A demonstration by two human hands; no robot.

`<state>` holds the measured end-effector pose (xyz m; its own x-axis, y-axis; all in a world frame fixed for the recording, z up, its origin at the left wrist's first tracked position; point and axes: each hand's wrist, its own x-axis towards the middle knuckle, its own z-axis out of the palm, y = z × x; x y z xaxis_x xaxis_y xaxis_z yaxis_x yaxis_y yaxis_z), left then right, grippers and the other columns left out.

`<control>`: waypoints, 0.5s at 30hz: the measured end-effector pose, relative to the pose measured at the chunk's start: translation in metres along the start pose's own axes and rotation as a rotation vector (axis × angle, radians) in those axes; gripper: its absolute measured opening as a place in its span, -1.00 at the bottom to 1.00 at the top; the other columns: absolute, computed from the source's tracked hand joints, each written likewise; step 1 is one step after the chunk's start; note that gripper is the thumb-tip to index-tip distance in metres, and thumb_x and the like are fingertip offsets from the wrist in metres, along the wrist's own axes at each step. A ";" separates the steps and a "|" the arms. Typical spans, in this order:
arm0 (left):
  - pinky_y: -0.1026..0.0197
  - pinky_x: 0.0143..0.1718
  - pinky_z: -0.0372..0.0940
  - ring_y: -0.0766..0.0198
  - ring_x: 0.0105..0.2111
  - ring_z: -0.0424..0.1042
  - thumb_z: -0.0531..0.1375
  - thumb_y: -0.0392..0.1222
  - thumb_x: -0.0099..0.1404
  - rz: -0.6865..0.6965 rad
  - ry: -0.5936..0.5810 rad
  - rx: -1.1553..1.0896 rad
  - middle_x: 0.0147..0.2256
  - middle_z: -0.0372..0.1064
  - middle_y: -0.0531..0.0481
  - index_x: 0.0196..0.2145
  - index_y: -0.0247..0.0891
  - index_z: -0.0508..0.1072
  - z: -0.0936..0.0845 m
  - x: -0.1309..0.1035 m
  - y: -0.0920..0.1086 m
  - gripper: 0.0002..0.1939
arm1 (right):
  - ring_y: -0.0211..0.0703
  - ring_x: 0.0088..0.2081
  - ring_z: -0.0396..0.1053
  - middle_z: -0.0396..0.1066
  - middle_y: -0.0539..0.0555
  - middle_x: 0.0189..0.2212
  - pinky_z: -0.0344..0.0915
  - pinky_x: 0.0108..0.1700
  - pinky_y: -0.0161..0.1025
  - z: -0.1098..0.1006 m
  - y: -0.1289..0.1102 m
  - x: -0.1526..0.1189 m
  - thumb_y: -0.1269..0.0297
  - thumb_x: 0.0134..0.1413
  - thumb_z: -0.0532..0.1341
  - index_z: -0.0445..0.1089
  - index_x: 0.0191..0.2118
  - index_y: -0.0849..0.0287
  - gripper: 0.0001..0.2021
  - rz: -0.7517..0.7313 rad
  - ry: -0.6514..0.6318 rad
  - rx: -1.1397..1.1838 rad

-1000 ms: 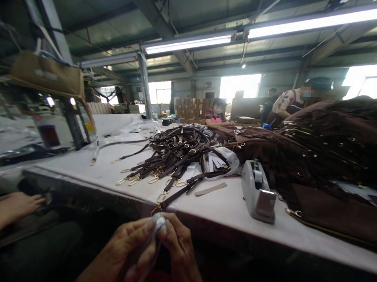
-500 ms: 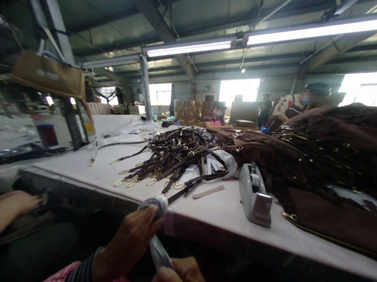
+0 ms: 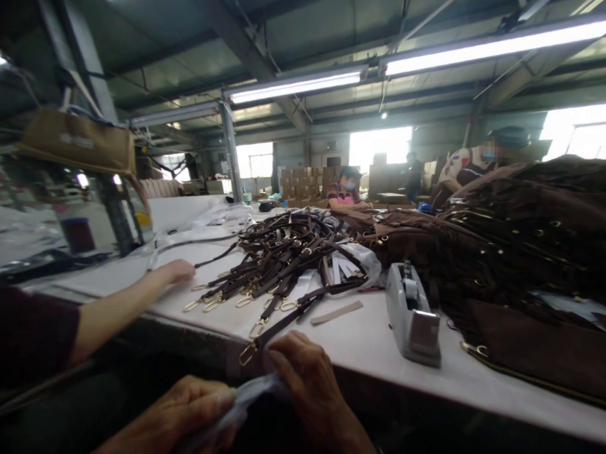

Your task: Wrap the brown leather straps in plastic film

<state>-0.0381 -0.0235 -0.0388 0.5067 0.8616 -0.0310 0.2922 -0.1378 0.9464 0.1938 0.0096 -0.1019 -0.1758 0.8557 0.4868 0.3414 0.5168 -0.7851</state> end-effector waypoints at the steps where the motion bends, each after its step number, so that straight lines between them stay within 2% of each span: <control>1: 0.29 -0.54 0.23 0.25 -0.55 0.31 0.20 0.32 0.32 -0.057 0.008 -0.078 -0.56 0.38 -0.01 -0.39 -0.20 0.62 -0.002 0.003 0.008 -0.49 | -0.11 -0.15 0.42 0.48 0.06 -0.23 0.32 -0.06 -0.21 0.000 -0.007 -0.002 0.20 0.42 0.16 0.53 -0.15 0.12 -0.79 -0.035 0.039 0.019; 3: 0.29 -0.55 0.23 0.27 -0.57 0.29 0.25 0.28 0.28 -0.149 0.038 -0.230 -0.57 0.38 -0.01 -0.42 -0.23 0.61 -0.005 0.010 0.019 -0.51 | -0.05 0.01 0.41 0.48 0.10 -0.07 0.34 0.09 -0.15 0.000 -0.020 -0.009 0.25 0.42 0.15 0.48 0.03 0.06 -0.80 -0.121 0.066 0.034; 5: 0.29 -0.54 0.24 0.30 -0.60 0.25 0.27 0.24 0.27 -0.165 0.055 -0.316 -0.60 0.36 0.01 -0.45 -0.25 0.58 -0.005 0.016 0.026 -0.54 | 0.03 0.15 0.36 0.43 0.15 0.09 0.31 0.22 -0.06 0.005 -0.028 -0.015 0.31 0.36 0.20 0.37 0.22 0.02 -0.64 -0.205 0.048 -0.012; 6: 0.29 -0.54 0.23 0.32 -0.62 0.23 0.27 0.22 0.28 -0.161 0.047 -0.345 -0.62 0.35 0.02 -0.47 -0.26 0.57 -0.004 0.019 0.029 -0.54 | 0.07 0.20 0.33 0.41 0.17 0.15 0.28 0.27 -0.01 0.009 -0.028 -0.017 0.32 0.34 0.20 0.30 0.29 0.01 -0.56 -0.234 0.042 -0.037; 8: 0.29 -0.56 0.21 0.33 -0.65 0.21 0.22 0.21 0.32 -0.155 -0.004 -0.382 -0.65 0.31 0.02 -0.50 -0.28 0.55 0.001 0.023 0.035 -0.51 | 0.15 0.25 0.30 0.39 0.21 0.21 0.23 0.32 0.10 0.020 -0.023 -0.020 0.28 0.36 0.16 0.26 0.34 0.03 -0.52 -0.240 0.063 -0.048; 10: 0.29 -0.58 0.16 0.33 -0.66 0.20 0.15 0.22 0.38 -0.144 -0.053 -0.401 -0.68 0.29 0.00 -0.56 -0.29 0.50 0.006 0.024 0.040 -0.44 | 0.24 0.22 0.33 0.44 0.24 0.16 0.22 0.31 0.16 0.034 -0.015 -0.019 0.09 0.36 0.17 0.37 0.26 0.05 -0.58 -0.161 0.097 0.027; 12: 0.30 -0.59 0.14 0.35 -0.68 0.19 0.12 0.20 0.41 -0.116 -0.070 -0.434 -0.69 0.27 0.00 -0.58 -0.29 0.46 0.009 0.025 0.047 -0.42 | 0.24 0.09 0.42 0.53 0.24 0.01 0.32 0.20 0.12 0.046 -0.009 -0.013 -0.12 0.33 0.17 0.48 0.09 0.06 -0.56 -0.058 0.114 0.131; 15: 0.32 -0.57 0.20 0.38 -0.69 0.17 0.17 0.12 0.40 -0.054 -0.019 -0.530 -0.69 0.25 0.04 -0.56 -0.29 0.44 0.006 0.028 0.060 -0.50 | 0.05 -0.19 0.48 0.55 0.15 -0.25 0.43 -0.07 -0.06 0.056 -0.009 0.002 -0.20 0.39 0.03 0.51 -0.04 0.11 -0.48 0.065 0.090 0.286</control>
<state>-0.0018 -0.0104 0.0149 0.5180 0.8512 -0.0850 -0.1292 0.1761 0.9759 0.1389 0.0079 -0.1150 -0.0749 0.8879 0.4540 0.0736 0.4589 -0.8854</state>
